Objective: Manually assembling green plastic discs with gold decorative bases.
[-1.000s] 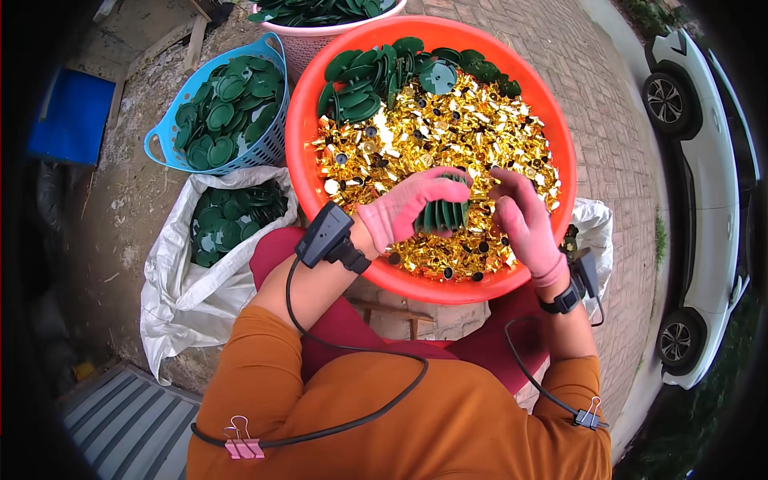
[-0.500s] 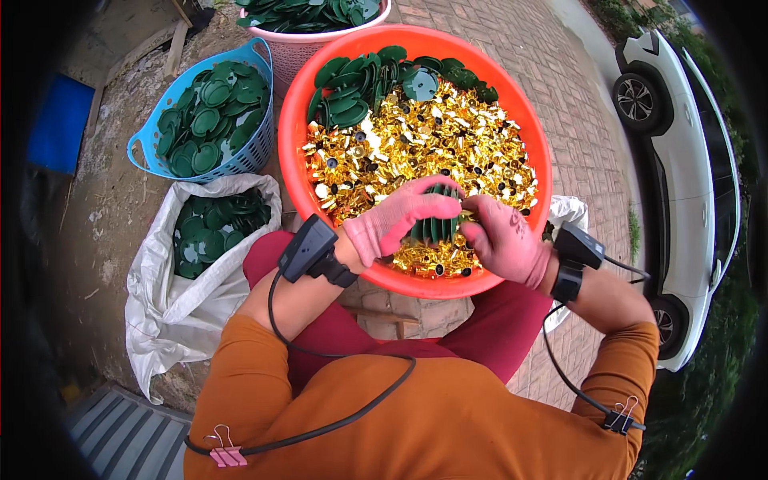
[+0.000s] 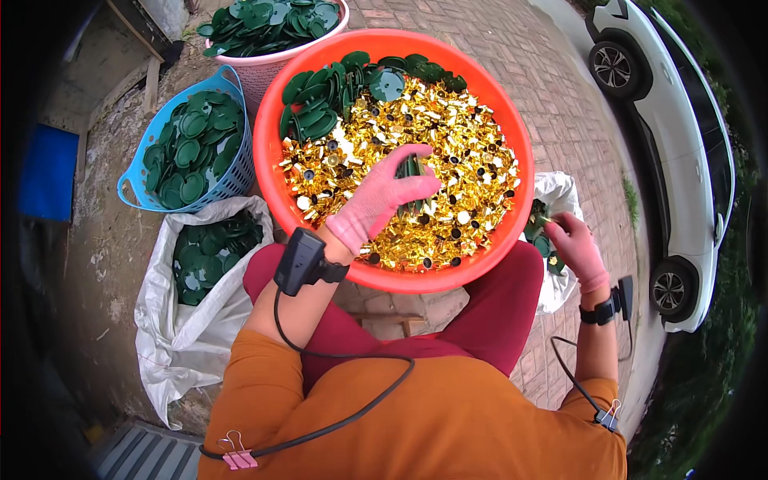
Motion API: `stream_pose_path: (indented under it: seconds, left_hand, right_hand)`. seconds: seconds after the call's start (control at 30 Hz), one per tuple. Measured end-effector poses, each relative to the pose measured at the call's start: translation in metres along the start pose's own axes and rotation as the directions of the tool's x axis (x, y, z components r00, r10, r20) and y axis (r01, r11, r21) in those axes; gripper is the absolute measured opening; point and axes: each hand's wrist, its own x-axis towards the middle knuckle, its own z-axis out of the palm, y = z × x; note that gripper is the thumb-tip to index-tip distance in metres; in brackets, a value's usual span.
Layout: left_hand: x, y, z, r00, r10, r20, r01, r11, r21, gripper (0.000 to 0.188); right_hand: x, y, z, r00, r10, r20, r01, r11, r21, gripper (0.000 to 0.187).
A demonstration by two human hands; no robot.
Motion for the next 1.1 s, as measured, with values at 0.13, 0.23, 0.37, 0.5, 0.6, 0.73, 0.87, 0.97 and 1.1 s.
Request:
stream_pose_path:
  seconds: [0.13,0.23,0.37,0.5,0.6,0.73,0.87,0.97,1.1]
  left_hand:
    - [0.002,-0.005,-0.001,0.999,-0.029,-0.020,0.030,0.999,0.032,0.055]
    - [0.009,-0.015,-0.005,0.999,-0.035,-0.027,0.038,0.991,0.130,0.055]
    - [0.013,-0.011,-0.003,0.991,-0.086,-0.106,0.092,0.994,0.053,0.053]
    - [0.018,-0.014,-0.002,0.990,-0.074,-0.123,0.088,0.990,0.109,0.051]
    - [0.018,-0.014,0.006,0.959,-0.263,-0.103,0.262,0.965,-0.025,0.049]
    - [0.018,-0.026,0.016,0.961,-0.269,0.072,0.271,0.963,-0.019,0.047]
    - [0.016,-0.027,0.006,0.992,-0.130,0.005,0.129,0.990,0.053,0.050]
    - [0.017,-0.026,-0.002,0.985,-0.171,0.029,0.172,0.985,-0.022,0.049]
    - [0.016,-0.023,-0.005,0.977,-0.213,0.030,0.214,0.975,-0.063,0.047]
  right_hand:
    - [0.026,0.005,0.019,0.978,-0.176,-0.116,0.150,0.968,-0.201,0.033]
    - [0.074,-0.032,0.073,0.969,-0.245,-0.034,0.245,0.969,-0.027,0.033]
    - [0.132,-0.022,0.124,0.890,-0.446,-0.096,0.384,0.846,-0.369,0.038]
    - [0.137,-0.028,0.116,0.954,-0.300,-0.021,0.283,0.918,-0.279,0.040]
    - [0.116,-0.033,0.103,0.976,-0.107,0.187,-0.073,0.655,0.752,0.045]
    - [0.066,-0.075,0.115,0.955,-0.212,0.208,-0.097,0.439,0.893,0.033]
    - [0.064,-0.064,0.135,0.951,-0.287,0.113,0.071,0.562,0.824,0.017]
    - [0.059,-0.065,0.147,0.927,-0.372,-0.042,0.253,0.538,0.804,0.013]
    - [0.054,-0.075,0.153,0.901,-0.396,-0.178,0.412,0.650,0.638,0.012]
